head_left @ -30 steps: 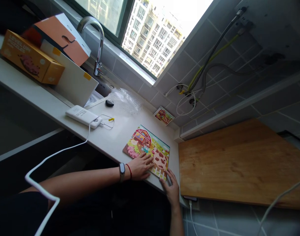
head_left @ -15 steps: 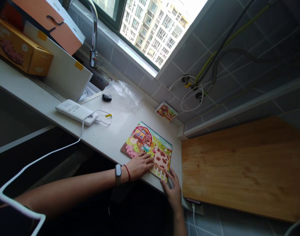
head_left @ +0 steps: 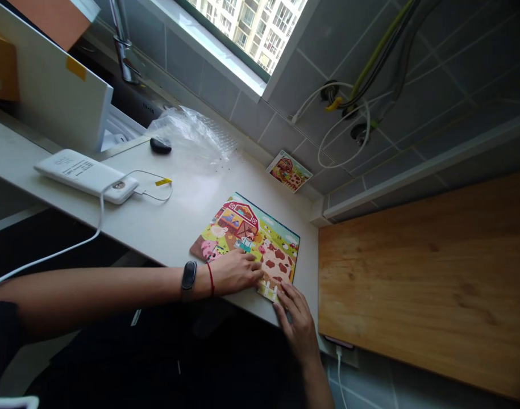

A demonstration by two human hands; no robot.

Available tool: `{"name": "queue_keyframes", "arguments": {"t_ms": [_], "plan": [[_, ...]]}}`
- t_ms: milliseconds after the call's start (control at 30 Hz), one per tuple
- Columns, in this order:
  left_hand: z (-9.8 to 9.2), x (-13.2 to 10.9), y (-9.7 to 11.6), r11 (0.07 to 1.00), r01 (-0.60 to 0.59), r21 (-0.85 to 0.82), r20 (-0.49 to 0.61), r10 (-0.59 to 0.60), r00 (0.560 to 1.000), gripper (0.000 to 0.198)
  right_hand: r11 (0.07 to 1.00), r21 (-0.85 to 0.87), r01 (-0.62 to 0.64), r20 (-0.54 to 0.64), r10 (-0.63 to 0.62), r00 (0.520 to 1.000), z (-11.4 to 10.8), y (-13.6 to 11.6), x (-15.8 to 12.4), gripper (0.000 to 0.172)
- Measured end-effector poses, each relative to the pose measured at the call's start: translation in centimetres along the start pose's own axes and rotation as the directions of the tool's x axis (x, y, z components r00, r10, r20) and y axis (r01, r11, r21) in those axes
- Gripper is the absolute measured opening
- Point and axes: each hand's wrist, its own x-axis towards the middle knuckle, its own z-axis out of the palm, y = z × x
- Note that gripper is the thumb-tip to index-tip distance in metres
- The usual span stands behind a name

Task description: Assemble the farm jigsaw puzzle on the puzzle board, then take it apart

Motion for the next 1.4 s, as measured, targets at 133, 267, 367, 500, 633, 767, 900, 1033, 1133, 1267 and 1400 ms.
{"name": "queue_keyframes", "arguments": {"t_ms": [133,267,367,500,633,767,900,1033,1133,1267,1400], "plan": [[-0.7,0.4,-1.1,0.995,-0.035,-0.092,0.012,0.036,0.999,0.024,0.999,0.049,-0.009,-0.027,0.01,1.0,-0.3,-0.4,0.3,0.039],[-0.7,-0.5,-1.5,0.982,-0.009,-0.19,-0.028,0.003,1.0,0.024,0.994,0.096,-0.046,-0.07,0.053,0.996,-0.1,-0.7,0.4,0.037],[-0.3,-1.5,-1.3,0.981,0.021,-0.192,-0.033,-0.028,0.999,0.033,0.989,0.121,-0.086,-0.119,0.1,0.988,0.6,-0.7,0.2,0.036],[0.1,-2.2,-1.1,0.986,0.017,-0.164,-0.045,-0.025,0.999,0.035,0.979,0.122,-0.161,-0.28,0.189,0.941,1.2,-0.9,0.1,0.031],[0.2,-2.2,-1.2,0.988,0.007,-0.157,-0.061,-0.017,0.998,0.033,0.972,0.113,-0.208,-0.394,0.236,0.888,1.5,-2.0,0.5,0.031],[0.1,-2.1,-1.3,0.984,-0.005,-0.176,-0.043,-0.003,0.999,0.034,0.987,0.123,-0.106,-0.305,0.139,0.942,2.5,-3.1,0.8,0.036],[-0.2,-1.7,-1.3,0.972,0.007,-0.233,-0.026,-0.014,1.0,0.043,0.994,0.081,-0.073,-0.123,0.082,0.989,3.7,-2.9,0.6,0.038],[-0.9,-1.0,-1.6,0.944,0.027,-0.33,-0.06,-0.049,0.997,0.042,0.991,0.102,-0.086,-0.092,0.096,0.991,3.5,-2.3,0.8,0.043],[-1.9,-1.4,-2.1,0.945,0.071,-0.319,-0.051,-0.091,0.994,0.04,0.991,0.107,-0.079,-0.056,0.085,0.995,2.8,-2.1,1.5,0.044],[-3.7,-4.1,-3.3,0.964,0.169,-0.204,0.048,-0.162,0.986,0.066,0.992,0.122,-0.033,-0.016,0.035,0.999,1.9,-2.0,2.5,0.039],[-4.8,-6.8,-3.8,0.945,0.263,-0.196,0.059,-0.256,0.965,0.048,0.991,0.128,0.023,0.0,-0.023,1.0,1.4,-1.7,3.3,0.041]]}}
